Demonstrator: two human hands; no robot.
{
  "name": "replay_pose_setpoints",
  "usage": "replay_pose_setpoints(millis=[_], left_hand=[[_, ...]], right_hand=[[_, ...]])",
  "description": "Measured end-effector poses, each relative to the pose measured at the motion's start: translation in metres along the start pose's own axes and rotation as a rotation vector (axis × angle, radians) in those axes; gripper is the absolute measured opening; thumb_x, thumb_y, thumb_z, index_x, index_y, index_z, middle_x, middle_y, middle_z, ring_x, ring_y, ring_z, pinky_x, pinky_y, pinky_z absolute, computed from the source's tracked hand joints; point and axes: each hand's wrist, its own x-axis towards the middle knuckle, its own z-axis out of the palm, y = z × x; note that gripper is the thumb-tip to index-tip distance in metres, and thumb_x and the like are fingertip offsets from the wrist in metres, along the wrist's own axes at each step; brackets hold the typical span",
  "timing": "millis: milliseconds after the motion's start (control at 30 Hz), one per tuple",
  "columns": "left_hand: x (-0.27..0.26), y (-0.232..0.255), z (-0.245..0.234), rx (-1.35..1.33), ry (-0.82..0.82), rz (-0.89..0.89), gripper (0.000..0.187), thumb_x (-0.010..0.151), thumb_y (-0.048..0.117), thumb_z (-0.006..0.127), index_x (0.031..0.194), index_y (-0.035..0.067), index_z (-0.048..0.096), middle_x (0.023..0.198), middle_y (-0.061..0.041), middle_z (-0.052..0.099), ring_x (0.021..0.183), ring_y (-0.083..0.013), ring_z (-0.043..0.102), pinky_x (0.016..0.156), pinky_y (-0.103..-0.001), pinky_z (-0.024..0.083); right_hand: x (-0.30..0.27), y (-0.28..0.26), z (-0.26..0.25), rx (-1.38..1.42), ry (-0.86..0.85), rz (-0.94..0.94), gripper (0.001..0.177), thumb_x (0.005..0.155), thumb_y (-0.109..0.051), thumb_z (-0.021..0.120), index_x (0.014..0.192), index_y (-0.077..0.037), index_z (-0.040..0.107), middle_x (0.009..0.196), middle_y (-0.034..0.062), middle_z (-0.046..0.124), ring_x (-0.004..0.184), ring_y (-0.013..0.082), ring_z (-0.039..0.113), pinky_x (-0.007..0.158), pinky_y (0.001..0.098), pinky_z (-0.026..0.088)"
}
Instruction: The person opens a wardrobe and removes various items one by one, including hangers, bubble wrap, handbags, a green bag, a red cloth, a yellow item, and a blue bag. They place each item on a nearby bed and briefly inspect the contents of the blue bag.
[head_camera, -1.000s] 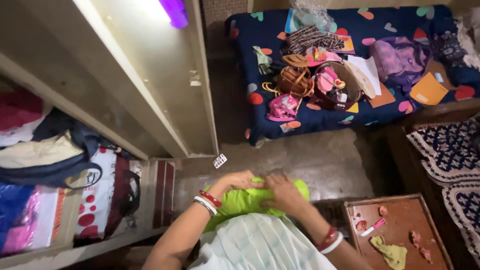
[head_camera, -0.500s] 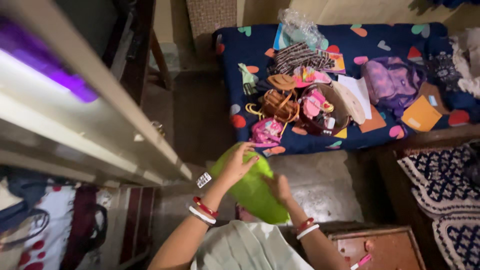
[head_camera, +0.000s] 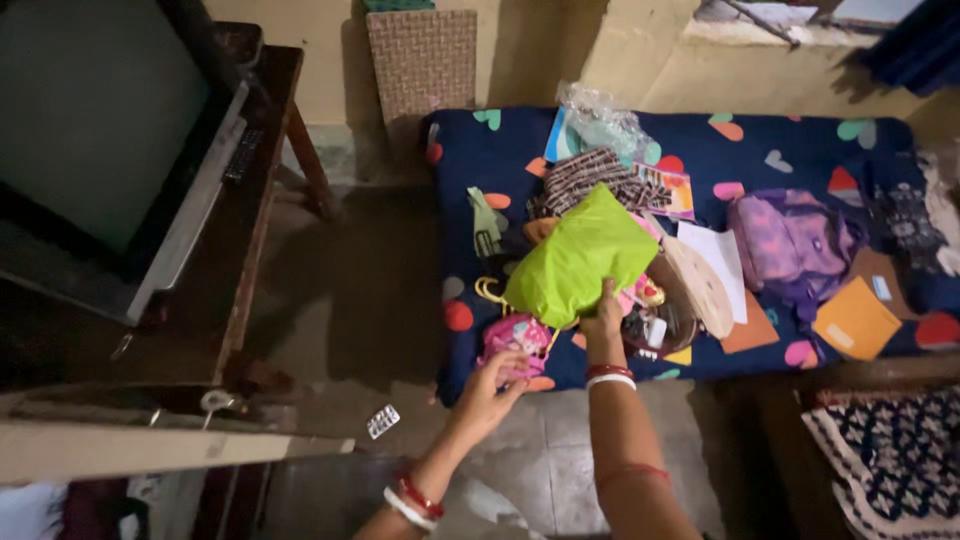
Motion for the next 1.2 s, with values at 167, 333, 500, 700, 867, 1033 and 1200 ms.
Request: replay_pose_setpoints(millis=[167, 333, 500, 700, 867, 1033, 1200], left_hand=[[0.005, -0.041, 0.004, 0.044, 0.04, -0.125, 0.033, 0.094, 0.006, 0.071, 0.125, 0.001, 0.061, 0.119, -0.009, 0.072, 0.104, -0.0188, 0.072, 0.086, -0.03, 0.059], [0.0, -0.055, 0.005, -0.01, 0.019, -0.165, 0.032, 0.095, 0.007, 0.069, 0.126, 0.001, 0.06, 0.117, -0.009, 0.071, 0.103, -0.0176, 0.072, 0.088, -0.029, 0.058], [0.004, -0.039, 0.007, -0.04, 0.017, -0.033, 0.029, 0.098, 0.006, 0.066, 0.126, 0.0, 0.061, 0.118, -0.009, 0.071, 0.11, -0.0168, 0.071, 0.093, -0.029, 0.059], [-0.006, 0.025, 0.0, -0.062, 0.116, 0.035, 0.025, 0.099, 0.005, 0.063, 0.123, -0.001, 0.063, 0.113, -0.008, 0.073, 0.104, -0.0157, 0.072, 0.088, -0.03, 0.06], [-0.048, 0.108, -0.021, -0.061, 0.216, 0.134, 0.018, 0.102, 0.006, 0.059, 0.117, -0.002, 0.065, 0.112, -0.007, 0.075, 0.105, -0.0141, 0.074, 0.089, -0.028, 0.06], [-0.119, 0.172, -0.054, -0.132, 0.317, 0.176, 0.017, 0.106, 0.008, 0.059, 0.111, -0.005, 0.068, 0.104, -0.009, 0.074, 0.098, -0.0125, 0.071, 0.09, -0.028, 0.057], [-0.199, 0.215, -0.099, -0.134, 0.443, 0.201, 0.019, 0.105, 0.01, 0.059, 0.111, -0.004, 0.069, 0.101, -0.008, 0.075, 0.094, -0.0114, 0.071, 0.089, -0.027, 0.057]], right_hand=[[0.02, 0.017, -0.002, -0.46, 0.343, 0.013, 0.046, 0.105, -0.021, 0.052, 0.149, -0.017, 0.04, 0.129, 0.0143, 0.06, 0.101, 0.0335, 0.061, 0.076, 0.05, 0.052], [0.014, 0.02, -0.011, -0.727, 0.103, 0.061, 0.079, 0.082, 0.013, 0.053, 0.154, -0.015, 0.034, 0.126, 0.0184, 0.064, 0.092, 0.0353, 0.071, 0.068, 0.0463, 0.058], [-0.01, 0.025, -0.006, -0.632, -0.032, 0.138, 0.08, 0.086, 0.008, 0.055, 0.156, -0.02, 0.029, 0.128, 0.0233, 0.062, 0.097, 0.0346, 0.072, 0.077, 0.0466, 0.062], [-0.115, 0.037, 0.04, -0.442, -0.315, 0.033, 0.056, 0.094, -0.006, 0.06, 0.148, -0.01, 0.047, 0.135, 0.006, 0.062, 0.116, 0.0252, 0.065, 0.094, 0.0413, 0.057], [-0.244, 0.045, 0.123, -0.422, -0.309, 0.071, 0.036, 0.101, -0.007, 0.057, 0.136, -0.005, 0.06, 0.124, 0.0057, 0.068, 0.109, 0.0167, 0.065, 0.092, 0.0353, 0.052], [-0.334, 0.068, 0.176, -0.339, -0.53, 0.054, 0.023, 0.103, -0.004, 0.058, 0.125, 0.0, 0.065, 0.108, 0.0088, 0.069, 0.099, 0.0192, 0.066, 0.09, 0.0372, 0.055], [-0.403, 0.106, 0.219, -0.401, -0.625, 0.104, 0.021, 0.101, -0.005, 0.058, 0.121, 0.0, 0.064, 0.107, 0.0087, 0.069, 0.099, 0.0173, 0.068, 0.09, 0.0361, 0.056]])
